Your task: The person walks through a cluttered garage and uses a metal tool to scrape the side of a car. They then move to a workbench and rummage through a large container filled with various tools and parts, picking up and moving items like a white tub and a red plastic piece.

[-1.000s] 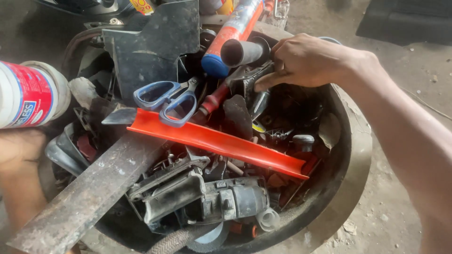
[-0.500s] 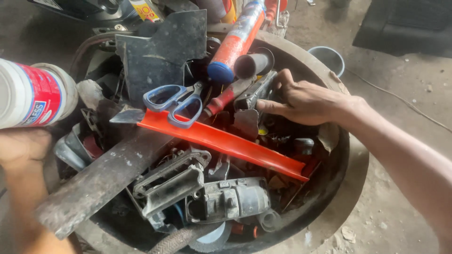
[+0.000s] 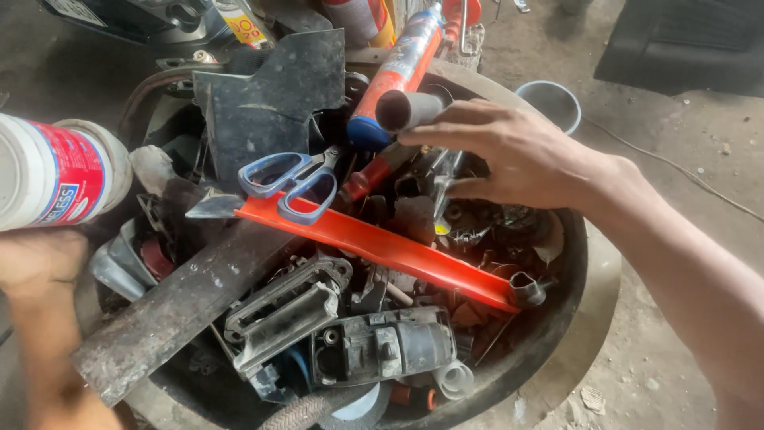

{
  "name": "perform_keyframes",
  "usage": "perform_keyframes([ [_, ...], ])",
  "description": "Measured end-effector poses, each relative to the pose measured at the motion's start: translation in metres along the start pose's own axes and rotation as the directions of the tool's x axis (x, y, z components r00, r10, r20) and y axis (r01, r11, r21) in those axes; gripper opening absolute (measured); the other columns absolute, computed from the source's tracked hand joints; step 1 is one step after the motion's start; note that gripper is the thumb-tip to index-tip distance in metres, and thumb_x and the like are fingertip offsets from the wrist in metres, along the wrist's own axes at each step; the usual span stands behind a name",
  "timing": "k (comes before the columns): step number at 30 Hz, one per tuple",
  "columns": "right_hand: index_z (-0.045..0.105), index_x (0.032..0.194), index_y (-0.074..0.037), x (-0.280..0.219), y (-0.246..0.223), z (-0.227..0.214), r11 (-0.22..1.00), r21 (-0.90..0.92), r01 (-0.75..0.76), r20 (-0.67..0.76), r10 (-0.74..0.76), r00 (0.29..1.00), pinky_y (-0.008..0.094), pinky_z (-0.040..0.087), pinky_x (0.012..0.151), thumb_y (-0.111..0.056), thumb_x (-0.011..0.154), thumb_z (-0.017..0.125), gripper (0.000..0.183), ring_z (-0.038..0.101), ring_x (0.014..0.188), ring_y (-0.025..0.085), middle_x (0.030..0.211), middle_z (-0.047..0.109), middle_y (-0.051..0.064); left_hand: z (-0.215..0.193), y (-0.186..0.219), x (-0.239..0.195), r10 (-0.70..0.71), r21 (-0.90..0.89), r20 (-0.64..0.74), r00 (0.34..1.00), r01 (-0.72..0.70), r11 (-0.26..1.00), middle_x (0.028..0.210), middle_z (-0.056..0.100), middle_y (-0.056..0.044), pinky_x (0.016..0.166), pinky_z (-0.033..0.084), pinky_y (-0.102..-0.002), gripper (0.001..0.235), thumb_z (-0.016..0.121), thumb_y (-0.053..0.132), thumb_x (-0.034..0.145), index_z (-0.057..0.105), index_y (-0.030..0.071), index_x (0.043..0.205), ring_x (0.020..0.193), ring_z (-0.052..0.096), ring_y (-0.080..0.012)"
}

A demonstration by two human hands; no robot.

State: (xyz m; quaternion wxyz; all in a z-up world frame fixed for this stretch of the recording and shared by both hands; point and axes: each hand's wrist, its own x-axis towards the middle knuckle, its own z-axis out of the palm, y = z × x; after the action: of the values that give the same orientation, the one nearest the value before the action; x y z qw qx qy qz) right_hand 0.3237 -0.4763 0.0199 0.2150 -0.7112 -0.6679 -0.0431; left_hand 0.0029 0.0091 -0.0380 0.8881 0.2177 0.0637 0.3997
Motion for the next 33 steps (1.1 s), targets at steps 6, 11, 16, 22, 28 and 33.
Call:
perform_keyframes([
  [6, 0.06, 0.136, -0.018, -0.014, 0.006, 0.019, 0.989, -0.128, 0.071, 0.173, -0.048, 0.984, 0.04, 0.053, 0.098, -0.024, 0.074, 0.08, 0.065, 0.055, 0.127, 0.027, 0.137, 0.059, 0.012, 0.051, -0.026, -0.026, -0.021, -0.13, 0.024, 0.999, 0.024, 0.991, 0.148, 0.052, -0.036, 0.116, 0.04, -0.068, 0.069, 0.039, 0.036, 0.104, 0.046, -0.012, 0.153, 0.135, 0.051, -0.0538],
  [11, 0.062, 0.133, -0.015, -0.05, 0.01, 0.009, 0.974, -0.225, 0.004, 0.33, 0.072, 0.941, 0.036, 0.055, 0.101, -0.006, 0.079, 0.072, 0.055, 0.061, 0.122, 0.023, 0.13, 0.065, 0.004, 0.004, -0.003, -0.007, 0.085, 0.487, 0.36, 0.929, -0.265, 0.833, 0.16, 0.045, -0.018, 0.128, 0.036, -0.054, 0.08, 0.045, 0.055, 0.099, 0.039, 0.003, 0.16, 0.151, 0.045, -0.0371],
  [16, 0.064, 0.133, -0.013, -0.073, 0.011, -0.008, 0.979, -0.189, -0.077, 0.268, 0.127, 0.955, 0.035, 0.055, 0.099, 0.006, 0.072, 0.07, 0.064, 0.063, 0.12, 0.025, 0.136, 0.065, 0.007, 0.012, -0.006, -0.011, 0.128, 0.674, 0.408, 0.904, -0.393, 0.626, 0.162, 0.047, -0.009, 0.131, 0.039, -0.047, 0.085, 0.058, 0.059, 0.095, 0.037, 0.009, 0.161, 0.155, 0.047, -0.0287],
  [22, 0.069, 0.124, -0.018, -0.102, 0.033, -0.002, 0.984, -0.082, -0.159, 0.265, 0.175, 0.948, 0.033, 0.055, 0.103, -0.006, 0.066, 0.076, 0.06, 0.065, 0.126, 0.022, 0.138, 0.068, 0.001, 0.015, -0.007, -0.016, 0.114, 0.664, 0.384, 0.916, -0.36, 0.656, 0.163, 0.048, -0.009, 0.125, 0.038, -0.045, 0.087, 0.06, 0.056, 0.092, 0.038, 0.009, 0.162, 0.146, 0.047, -0.0267],
  [28, 0.073, 0.116, -0.021, -0.082, 0.014, -0.018, 0.935, -0.166, -0.312, 0.321, 0.351, 0.88, 0.035, 0.059, 0.096, 0.0, 0.083, 0.059, 0.041, 0.072, 0.118, 0.021, 0.139, 0.07, -0.002, 0.012, -0.005, -0.013, 0.095, 0.676, 0.353, 0.931, -0.324, 0.662, 0.162, 0.048, -0.01, 0.133, 0.041, -0.048, 0.088, 0.062, 0.06, 0.094, 0.037, 0.009, 0.162, 0.154, 0.049, -0.0281],
  [33, 0.064, 0.139, -0.031, -0.03, -0.024, -0.028, 0.862, -0.229, -0.452, 0.544, 0.498, 0.675, 0.03, 0.065, 0.078, -0.007, 0.093, 0.056, 0.053, 0.076, 0.095, 0.015, 0.125, 0.077, 0.0, 0.009, -0.004, -0.014, 0.095, 0.669, 0.365, 0.926, -0.333, 0.664, 0.163, 0.048, -0.009, 0.124, 0.039, -0.042, 0.088, 0.06, 0.056, 0.093, 0.037, 0.009, 0.163, 0.145, 0.048, -0.025],
])
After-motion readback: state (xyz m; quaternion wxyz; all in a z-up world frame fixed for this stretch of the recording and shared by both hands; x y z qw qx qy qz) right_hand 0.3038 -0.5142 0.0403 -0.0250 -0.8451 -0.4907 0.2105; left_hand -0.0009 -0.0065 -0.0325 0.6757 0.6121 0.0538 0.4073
